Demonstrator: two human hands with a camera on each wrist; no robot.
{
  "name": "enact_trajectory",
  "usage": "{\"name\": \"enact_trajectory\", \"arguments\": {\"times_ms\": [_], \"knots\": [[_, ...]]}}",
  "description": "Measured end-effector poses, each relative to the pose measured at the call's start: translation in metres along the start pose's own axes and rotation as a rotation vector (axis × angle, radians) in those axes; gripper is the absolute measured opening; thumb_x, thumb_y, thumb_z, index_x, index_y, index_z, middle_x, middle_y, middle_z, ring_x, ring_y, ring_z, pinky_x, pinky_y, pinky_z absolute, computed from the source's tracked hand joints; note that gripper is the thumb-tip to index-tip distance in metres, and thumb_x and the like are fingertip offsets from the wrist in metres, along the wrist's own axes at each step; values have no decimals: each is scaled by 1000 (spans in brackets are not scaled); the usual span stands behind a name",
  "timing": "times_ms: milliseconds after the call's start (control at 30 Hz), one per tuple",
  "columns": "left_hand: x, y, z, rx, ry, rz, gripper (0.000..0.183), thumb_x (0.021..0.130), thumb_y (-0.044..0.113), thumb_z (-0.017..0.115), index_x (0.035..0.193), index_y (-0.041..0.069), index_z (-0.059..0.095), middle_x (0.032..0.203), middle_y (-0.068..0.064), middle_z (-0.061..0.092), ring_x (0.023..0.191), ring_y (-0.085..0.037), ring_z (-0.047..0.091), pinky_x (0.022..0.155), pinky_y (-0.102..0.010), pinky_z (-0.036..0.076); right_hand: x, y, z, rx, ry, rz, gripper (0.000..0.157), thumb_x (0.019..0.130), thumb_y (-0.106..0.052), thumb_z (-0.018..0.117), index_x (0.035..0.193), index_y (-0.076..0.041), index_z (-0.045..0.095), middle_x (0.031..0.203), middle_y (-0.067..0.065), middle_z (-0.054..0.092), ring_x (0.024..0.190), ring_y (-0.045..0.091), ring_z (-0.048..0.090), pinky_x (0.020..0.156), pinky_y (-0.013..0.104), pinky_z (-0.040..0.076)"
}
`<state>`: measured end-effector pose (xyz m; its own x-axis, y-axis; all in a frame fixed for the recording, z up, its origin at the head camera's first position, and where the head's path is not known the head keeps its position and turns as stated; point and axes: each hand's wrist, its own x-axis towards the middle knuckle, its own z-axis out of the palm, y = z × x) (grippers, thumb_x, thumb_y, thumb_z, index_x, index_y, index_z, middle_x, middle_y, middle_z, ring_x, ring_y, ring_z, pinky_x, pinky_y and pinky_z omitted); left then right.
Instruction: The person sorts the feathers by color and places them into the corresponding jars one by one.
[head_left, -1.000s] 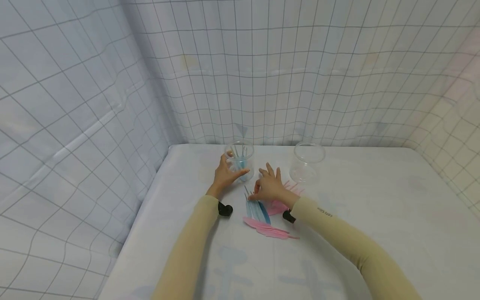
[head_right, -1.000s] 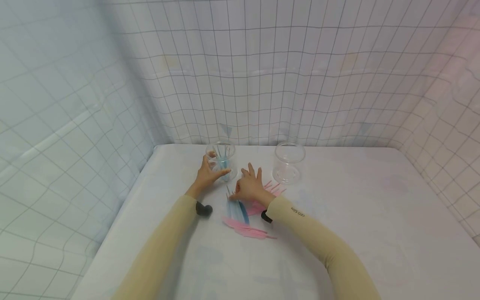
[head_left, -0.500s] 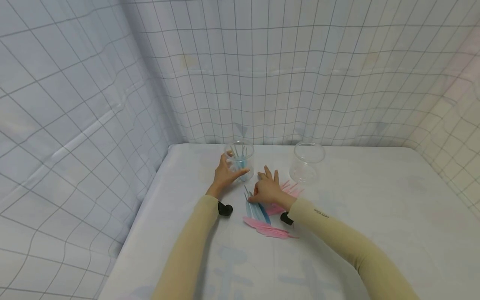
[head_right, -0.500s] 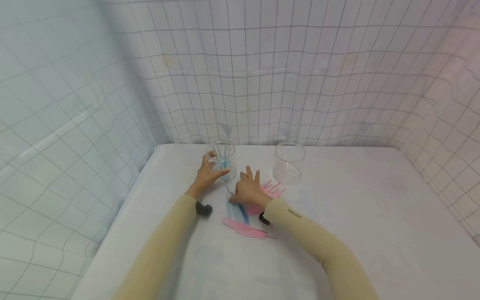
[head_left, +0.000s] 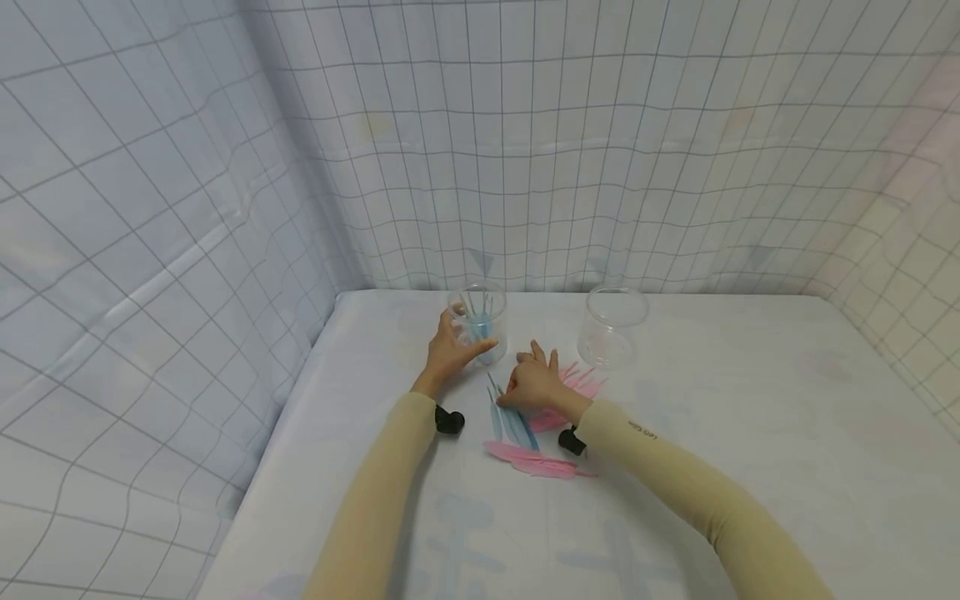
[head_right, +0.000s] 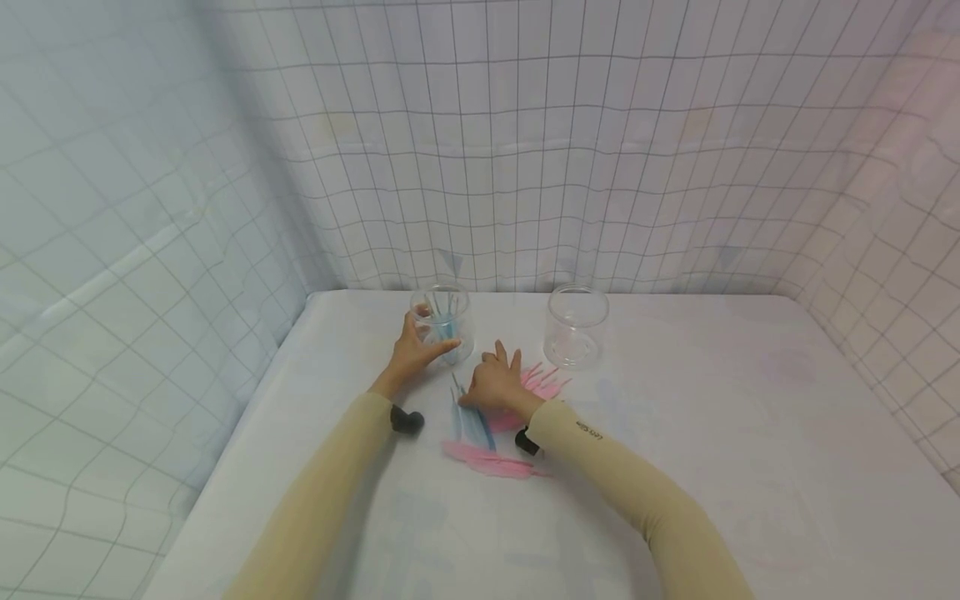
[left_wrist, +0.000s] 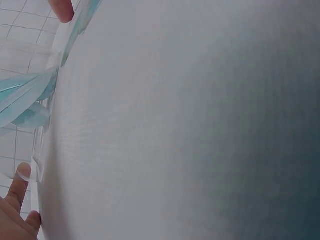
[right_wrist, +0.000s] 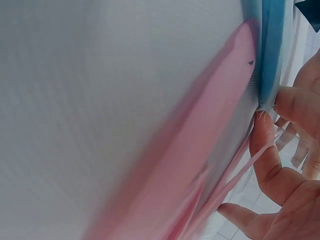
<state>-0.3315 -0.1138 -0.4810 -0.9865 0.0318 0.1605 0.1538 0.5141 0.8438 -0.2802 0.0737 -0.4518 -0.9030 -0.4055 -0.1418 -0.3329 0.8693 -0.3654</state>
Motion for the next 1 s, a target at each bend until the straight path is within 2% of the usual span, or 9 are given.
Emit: {"name": "enact_trajectory", "arguments": {"times_ms": [533,800,1000], "knots": [[-1,-1,1,-3,3,-9,85,71,56,77,134,28,27,144,-8,39,127,-28,43,97,-51,37,-3,3,-3,77,80,-6,23,79,-33,74,62,-18,68,141,18,43,140,39,9,104,65,2],[0,-3,1,-3,15,6,88,71,57,77,136,26,26,146,0,37,126,-29,44,97,-51,37,-4,4,-18,123,147,-66,21,82,-34,71,67,-18,70,142,18,41,140,39,7,103,65,-1],[1,-2,1,3,19,3,87,71,57,77,135,26,27,147,2,36,127,-29,43,98,-54,35,-3,4,-30,136,228,-112,20,83,-34,71,70,-18,71,142,18,42,140,40,9,103,67,0]]}}
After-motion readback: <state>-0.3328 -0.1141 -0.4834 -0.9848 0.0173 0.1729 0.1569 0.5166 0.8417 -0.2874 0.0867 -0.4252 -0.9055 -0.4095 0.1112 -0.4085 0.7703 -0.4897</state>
